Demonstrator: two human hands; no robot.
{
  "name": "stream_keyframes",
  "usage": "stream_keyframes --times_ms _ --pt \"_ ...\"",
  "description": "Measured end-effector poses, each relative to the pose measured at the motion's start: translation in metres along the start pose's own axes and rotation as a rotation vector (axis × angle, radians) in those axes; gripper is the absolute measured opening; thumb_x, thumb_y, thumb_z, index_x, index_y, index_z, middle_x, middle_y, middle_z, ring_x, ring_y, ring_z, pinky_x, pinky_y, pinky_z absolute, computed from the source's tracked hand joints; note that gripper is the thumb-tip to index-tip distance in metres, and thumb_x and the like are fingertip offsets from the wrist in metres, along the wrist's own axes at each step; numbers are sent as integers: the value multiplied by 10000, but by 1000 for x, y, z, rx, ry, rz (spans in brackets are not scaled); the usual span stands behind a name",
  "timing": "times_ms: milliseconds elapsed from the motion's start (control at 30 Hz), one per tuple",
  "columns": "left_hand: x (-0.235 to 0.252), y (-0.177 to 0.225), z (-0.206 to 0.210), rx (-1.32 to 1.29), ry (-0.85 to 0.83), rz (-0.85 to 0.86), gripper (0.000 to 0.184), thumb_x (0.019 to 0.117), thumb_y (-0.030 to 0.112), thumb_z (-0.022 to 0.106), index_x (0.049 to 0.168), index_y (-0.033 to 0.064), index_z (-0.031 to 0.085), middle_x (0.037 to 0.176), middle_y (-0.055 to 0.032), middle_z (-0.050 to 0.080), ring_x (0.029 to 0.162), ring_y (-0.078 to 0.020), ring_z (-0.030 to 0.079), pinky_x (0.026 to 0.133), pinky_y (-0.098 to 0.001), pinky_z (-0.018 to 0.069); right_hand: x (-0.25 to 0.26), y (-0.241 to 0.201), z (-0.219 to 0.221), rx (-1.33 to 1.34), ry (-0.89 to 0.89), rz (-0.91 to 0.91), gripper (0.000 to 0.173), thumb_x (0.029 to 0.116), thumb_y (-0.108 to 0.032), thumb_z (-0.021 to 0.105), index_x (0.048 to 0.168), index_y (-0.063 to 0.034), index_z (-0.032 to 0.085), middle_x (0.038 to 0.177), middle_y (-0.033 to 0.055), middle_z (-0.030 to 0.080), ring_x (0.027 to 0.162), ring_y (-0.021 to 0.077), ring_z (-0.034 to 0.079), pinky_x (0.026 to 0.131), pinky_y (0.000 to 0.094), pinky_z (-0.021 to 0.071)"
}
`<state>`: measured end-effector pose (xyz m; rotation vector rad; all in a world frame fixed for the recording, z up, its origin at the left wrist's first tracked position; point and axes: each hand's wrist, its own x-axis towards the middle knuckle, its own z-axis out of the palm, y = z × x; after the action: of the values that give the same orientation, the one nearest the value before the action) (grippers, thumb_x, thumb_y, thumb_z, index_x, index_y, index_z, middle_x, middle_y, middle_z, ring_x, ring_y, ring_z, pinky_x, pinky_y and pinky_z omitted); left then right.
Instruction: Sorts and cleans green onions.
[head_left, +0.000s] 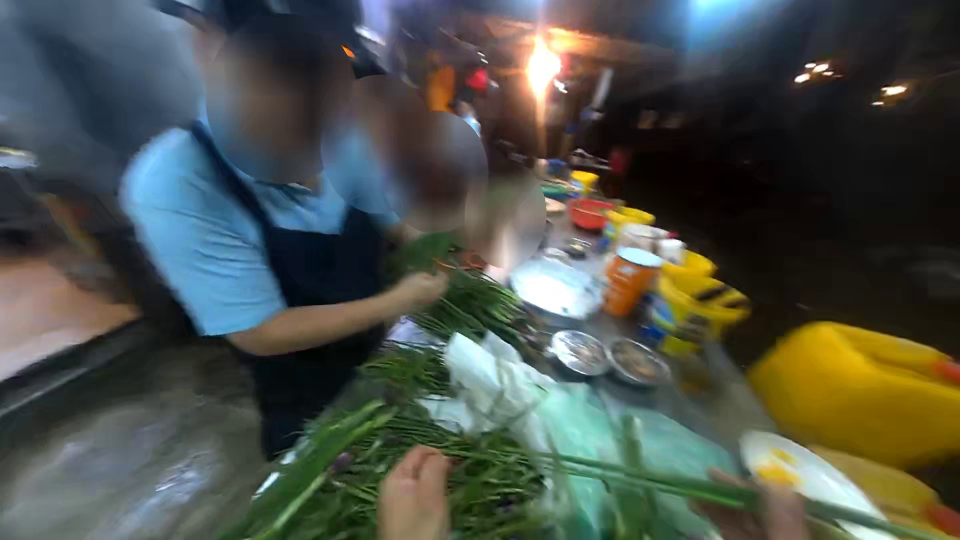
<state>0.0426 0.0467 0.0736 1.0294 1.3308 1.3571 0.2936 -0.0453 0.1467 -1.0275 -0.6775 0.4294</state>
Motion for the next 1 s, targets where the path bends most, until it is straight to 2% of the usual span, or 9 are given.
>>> stream_keyframes --times_ms 67,100,133,200,267,433,667,867,1000 --pt "8 -5 -17 404 -132 244 178 925 90 566 891 38 734 690 -25 660 581 -124 610 560 -344 529 3 0 0 56 69 27 278 1101 -76 390 974 -22 630 844 100 778 680 213 763 644 365 668" --pt "14 -4 -24 640 -280 300 200 920 111 603 1001 66 781 855 -71 740 779 -209 702 728 -459 579 4 0 0 68 88 42 283 1105 -77 376 977 -17 620 843 111 776 670 215 761 632 361 665" --pt "20 -2 -27 834 -433 296 301 918 148 647 1189 128 776 1088 -94 757 1045 -297 696 921 -572 535 4 0 -2 70 95 56 288 1111 -87 368 985 -15 617 847 116 774 670 215 759 633 355 663" --pt "25 0 -28 969 -553 290 502 898 193 705 1399 219 669 1344 -87 673 1289 -374 572 1033 -686 420 5 3 -6 68 102 83 307 1114 -101 364 986 -11 629 850 123 776 680 214 760 652 355 660" --pt "26 6 -26 844 -474 401 428 897 167 696 1325 172 714 1294 -86 695 1243 -332 614 1024 -639 458 6 4 -7 55 109 95 314 1113 -101 363 985 -10 635 845 119 777 688 208 761 670 350 659" --pt "18 28 -15 404 -336 725 160 892 70 619 939 74 772 971 -26 754 922 -76 713 826 -270 609 7 -2 -4 49 108 125 317 1115 -105 359 968 -27 629 832 103 777 671 186 756 641 322 651" --pt "25 21 -13 221 -541 433 174 934 87 613 972 88 783 958 -7 764 861 -104 728 776 -311 628 8 -9 -4 85 91 134 311 1120 -119 360 984 -17 621 838 126 774 662 199 755 626 319 649" --pt "9 10 -13 241 -540 390 130 874 63 669 977 40 745 923 -31 750 812 -100 720 754 -306 624 10 -11 -5 83 114 146 314 1119 -132 373 973 -24 629 838 115 774 660 188 751 620 315 644" --pt "-3 3 -2 232 -601 315 353 856 62 705 1201 -6 680 1054 -77 740 895 -158 727 779 -353 625 11 -11 -5 105 148 174 314 1123 -136 359 979 -12 609 821 126 768 653 204 751 623 333 649"
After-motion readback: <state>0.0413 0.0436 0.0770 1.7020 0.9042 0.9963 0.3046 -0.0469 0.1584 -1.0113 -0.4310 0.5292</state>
